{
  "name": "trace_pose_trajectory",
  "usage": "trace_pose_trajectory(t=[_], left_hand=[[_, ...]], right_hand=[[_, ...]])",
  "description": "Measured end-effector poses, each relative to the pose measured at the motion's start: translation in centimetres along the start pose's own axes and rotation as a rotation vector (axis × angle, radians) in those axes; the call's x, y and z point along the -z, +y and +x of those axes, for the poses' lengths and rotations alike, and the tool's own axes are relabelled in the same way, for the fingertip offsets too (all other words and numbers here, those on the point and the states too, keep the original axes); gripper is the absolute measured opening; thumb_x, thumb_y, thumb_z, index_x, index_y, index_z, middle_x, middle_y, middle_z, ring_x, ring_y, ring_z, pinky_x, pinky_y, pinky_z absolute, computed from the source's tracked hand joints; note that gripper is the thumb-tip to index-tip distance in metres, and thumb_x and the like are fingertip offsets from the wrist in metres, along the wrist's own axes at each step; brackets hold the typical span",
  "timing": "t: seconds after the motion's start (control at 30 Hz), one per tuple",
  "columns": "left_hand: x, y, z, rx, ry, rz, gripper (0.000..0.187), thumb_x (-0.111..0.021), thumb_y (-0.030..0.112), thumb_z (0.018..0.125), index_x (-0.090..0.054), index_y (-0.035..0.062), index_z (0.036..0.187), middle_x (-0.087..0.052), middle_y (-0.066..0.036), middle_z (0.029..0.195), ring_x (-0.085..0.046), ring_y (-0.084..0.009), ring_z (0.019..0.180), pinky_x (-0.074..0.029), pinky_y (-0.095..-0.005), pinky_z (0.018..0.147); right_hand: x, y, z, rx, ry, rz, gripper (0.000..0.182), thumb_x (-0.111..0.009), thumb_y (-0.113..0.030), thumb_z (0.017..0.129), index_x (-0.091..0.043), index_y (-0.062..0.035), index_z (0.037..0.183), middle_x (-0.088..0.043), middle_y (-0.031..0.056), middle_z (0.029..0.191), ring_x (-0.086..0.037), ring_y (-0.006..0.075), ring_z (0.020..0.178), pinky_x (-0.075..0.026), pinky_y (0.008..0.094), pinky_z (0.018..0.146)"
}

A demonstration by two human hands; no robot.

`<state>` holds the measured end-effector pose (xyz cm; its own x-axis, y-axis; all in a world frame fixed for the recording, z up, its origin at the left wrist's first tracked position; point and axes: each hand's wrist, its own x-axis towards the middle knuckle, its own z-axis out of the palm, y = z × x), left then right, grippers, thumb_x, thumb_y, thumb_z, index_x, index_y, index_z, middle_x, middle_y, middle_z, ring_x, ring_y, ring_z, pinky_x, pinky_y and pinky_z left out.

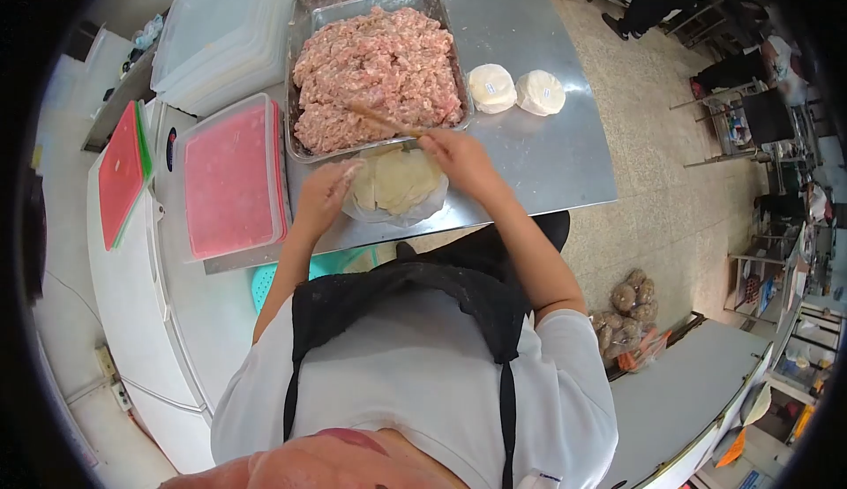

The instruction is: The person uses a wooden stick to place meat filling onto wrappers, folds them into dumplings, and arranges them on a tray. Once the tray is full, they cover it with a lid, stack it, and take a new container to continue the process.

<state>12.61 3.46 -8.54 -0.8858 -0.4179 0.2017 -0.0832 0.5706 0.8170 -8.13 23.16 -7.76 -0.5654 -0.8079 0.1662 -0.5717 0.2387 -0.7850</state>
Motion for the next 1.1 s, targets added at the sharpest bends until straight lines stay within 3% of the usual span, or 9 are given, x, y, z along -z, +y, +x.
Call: trace_pose_trajectory(t=[0.03, 0.07, 0.17, 0.23, 0.33, 0.47, 0.63, 0.8, 1.1], left_hand=[[0.3, 0.0, 0.1, -0.345, 0.027, 0.503, 0.024, -0.054, 0.019, 0.098, -0.067, 0.0026, 0.110, -0.067, -0.005, 0.106, -0.061, -0.0147, 0.100, -0.048, -0.0300, 0.087], [0.3, 0.1, 0.0, -0.338, 0.038, 0.498, 0.024, -0.054, 0.019, 0.098, -0.067, 0.0026, 0.110, -0.067, -0.005, 0.106, -0.061, -0.0147, 0.100, -0.048, -0.0300, 0.087], [-0.1, 0.8, 0.4, -0.205, 0.081, 0.162, 0.028, -0.055, 0.021, 0.098, -0.065, 0.0004, 0.113, -0.066, -0.003, 0.101, -0.059, -0.0117, 0.098, -0.047, -0.0278, 0.087], [-0.5, 1.4, 0.6, 0.239, 0.014, -0.407, 0.027, -0.056, 0.021, 0.097, -0.065, -0.0011, 0.110, -0.068, -0.006, 0.097, -0.060, -0.0108, 0.090, -0.047, -0.0282, 0.083], [-1.6, 0.5, 1.4, 0.253, -0.025, -0.484, 0.029, -0.055, 0.023, 0.098, -0.064, -0.0013, 0.111, -0.068, -0.004, 0.098, -0.060, -0.0106, 0.089, -0.048, -0.0280, 0.082], [-3.6, 0.9, 1.1, 0.367, -0.016, -0.752, 0.032, -0.055, 0.024, 0.099, -0.063, -0.0020, 0.115, -0.067, -0.004, 0.102, -0.061, -0.0103, 0.092, -0.048, -0.0266, 0.084], [-6.4, -0.3, 0.7, 0.645, 0.047, -1.136, 0.033, -0.057, 0.022, 0.098, -0.060, -0.0016, 0.121, -0.066, -0.006, 0.112, -0.061, -0.0118, 0.102, -0.049, -0.0258, 0.088], [-8.3, -0.5, 1.3, 0.539, 0.062, -1.091, 0.032, -0.058, 0.018, 0.097, -0.059, -0.0004, 0.123, -0.065, -0.005, 0.113, -0.061, -0.0132, 0.102, -0.049, -0.0273, 0.089], [-7.2, -0.6, 1.3, 0.547, 0.176, -1.215, 0.031, -0.056, 0.014, 0.097, -0.057, 0.0003, 0.124, -0.066, -0.007, 0.113, -0.064, -0.0171, 0.102, -0.051, -0.0312, 0.091]], right_hand=[[1.3, -0.3, 0.7, 0.046, 0.041, -0.130, 0.025, -0.058, -0.029, 0.095, -0.069, -0.0085, 0.102, -0.069, 0.0122, 0.091, -0.065, 0.0336, 0.077, -0.051, 0.0405, 0.069], [2.7, -0.8, 1.4, 0.052, 0.031, -0.138, 0.025, -0.058, -0.029, 0.095, -0.069, -0.0085, 0.102, -0.069, 0.0122, 0.091, -0.065, 0.0336, 0.077, -0.051, 0.0405, 0.069], [7.0, -2.8, 3.6, 0.147, 0.100, -0.503, 0.024, -0.059, -0.031, 0.093, -0.070, -0.0098, 0.095, -0.068, 0.0096, 0.085, -0.065, 0.0318, 0.076, -0.052, 0.0403, 0.065], [9.2, -3.7, 4.9, 0.293, -0.028, -0.828, 0.024, -0.061, -0.032, 0.092, -0.068, -0.0107, 0.084, -0.065, 0.0067, 0.078, -0.065, 0.0284, 0.073, -0.052, 0.0393, 0.060], [10.1, -3.9, 6.7, 0.473, -0.017, -0.915, 0.028, -0.060, -0.033, 0.092, -0.066, -0.0111, 0.077, -0.062, 0.0054, 0.073, -0.065, 0.0264, 0.070, -0.052, 0.0379, 0.056], [8.8, -0.5, 7.1, 0.496, -0.114, -0.948, 0.030, -0.058, -0.034, 0.093, -0.065, -0.0108, 0.075, -0.063, 0.0061, 0.071, -0.065, 0.0273, 0.068, -0.052, 0.0391, 0.057], [6.8, 0.9, 5.3, 0.342, -0.194, -0.780, 0.034, -0.053, -0.037, 0.095, -0.064, -0.0080, 0.081, -0.067, 0.0105, 0.074, -0.066, 0.0322, 0.068, -0.052, 0.0445, 0.059], [5.0, -0.3, 5.1, 0.207, -0.342, -0.834, 0.039, -0.049, -0.040, 0.096, -0.065, -0.0074, 0.082, -0.068, 0.0131, 0.076, -0.066, 0.0352, 0.070, -0.051, 0.0473, 0.061], [6.4, 0.1, 4.8, 0.136, -0.169, -0.516, 0.035, -0.056, -0.039, 0.093, -0.068, -0.0091, 0.081, -0.067, 0.0122, 0.074, -0.065, 0.0328, 0.070, -0.049, 0.0458, 0.060]])
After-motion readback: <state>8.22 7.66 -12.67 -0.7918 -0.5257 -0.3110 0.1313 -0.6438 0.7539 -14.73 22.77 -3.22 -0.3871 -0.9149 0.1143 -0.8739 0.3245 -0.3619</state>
